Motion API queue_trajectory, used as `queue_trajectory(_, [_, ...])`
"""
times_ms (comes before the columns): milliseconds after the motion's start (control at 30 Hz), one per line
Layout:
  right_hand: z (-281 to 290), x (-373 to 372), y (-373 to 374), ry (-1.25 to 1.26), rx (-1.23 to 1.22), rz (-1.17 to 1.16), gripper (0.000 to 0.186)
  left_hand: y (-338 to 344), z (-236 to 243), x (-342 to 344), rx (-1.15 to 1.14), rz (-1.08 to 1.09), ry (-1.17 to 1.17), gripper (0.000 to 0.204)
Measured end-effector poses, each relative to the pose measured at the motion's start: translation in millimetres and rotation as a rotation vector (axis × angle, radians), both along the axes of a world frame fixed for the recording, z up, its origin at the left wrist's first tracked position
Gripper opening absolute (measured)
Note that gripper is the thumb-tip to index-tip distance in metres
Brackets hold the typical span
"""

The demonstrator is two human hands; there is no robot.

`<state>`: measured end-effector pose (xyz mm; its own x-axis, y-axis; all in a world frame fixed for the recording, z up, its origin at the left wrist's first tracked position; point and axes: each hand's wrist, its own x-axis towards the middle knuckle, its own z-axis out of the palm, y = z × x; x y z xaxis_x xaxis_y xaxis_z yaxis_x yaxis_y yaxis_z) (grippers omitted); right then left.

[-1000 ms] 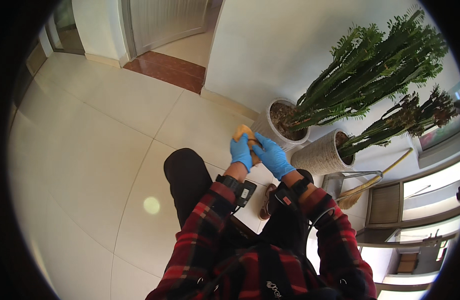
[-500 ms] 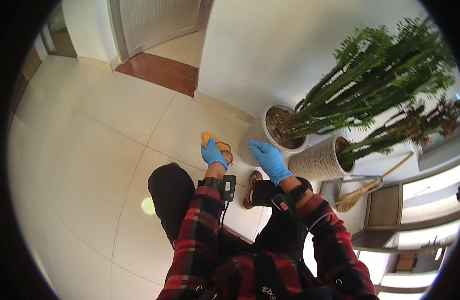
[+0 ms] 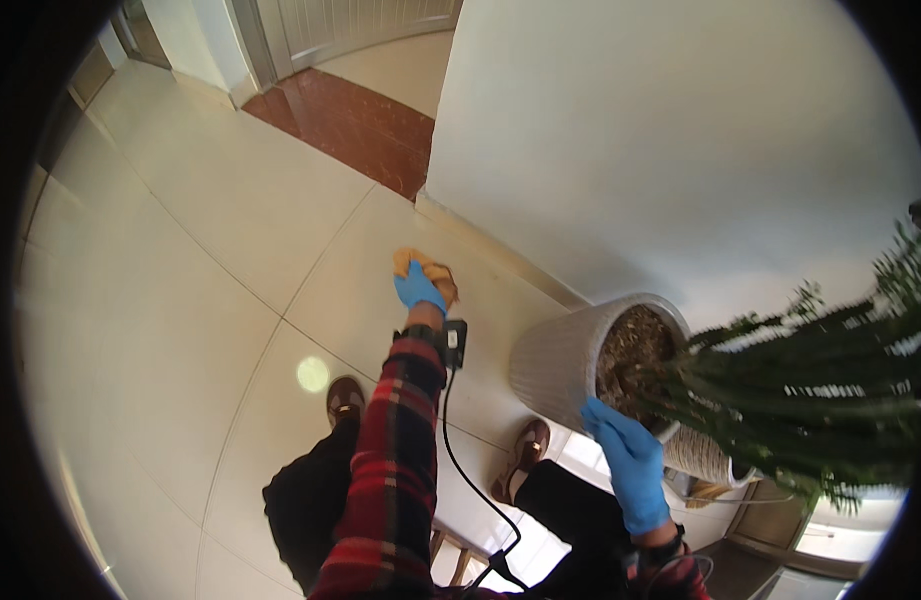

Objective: The person wipes the exterior of two large potted cacti with a cloth, then sweeps the floor with a broom and dustpan, and finally wipes the floor and baseboard with the cloth. The person wears blue gloves throughout.

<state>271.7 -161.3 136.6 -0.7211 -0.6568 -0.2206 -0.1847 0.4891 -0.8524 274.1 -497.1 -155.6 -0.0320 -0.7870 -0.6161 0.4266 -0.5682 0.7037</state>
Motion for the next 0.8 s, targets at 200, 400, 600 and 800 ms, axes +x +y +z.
queue_trajectory(200, [10, -14, -19, -0.105, 0.147, -0.176, 0.035, -92, -47, -65, -0.005, 0.142, 0.002, 0.038])
queue_trajectory(400, [4, -31, -33, -0.161, 0.145, -0.153, 0.042, -99, -72, -116, -0.336, 0.023, -0.097, 0.054])
queue_trajectory(600, [-3, -39, -34, -0.041, 0.167, -0.206, 0.038, 15, -75, -167, 0.069, -0.304, -0.298, 0.06])
queue_trajectory(800, [0, -40, -31, -0.043, 0.17, -0.205, 0.041, 122, -93, -197, 0.009, -0.712, -0.309, 0.042])
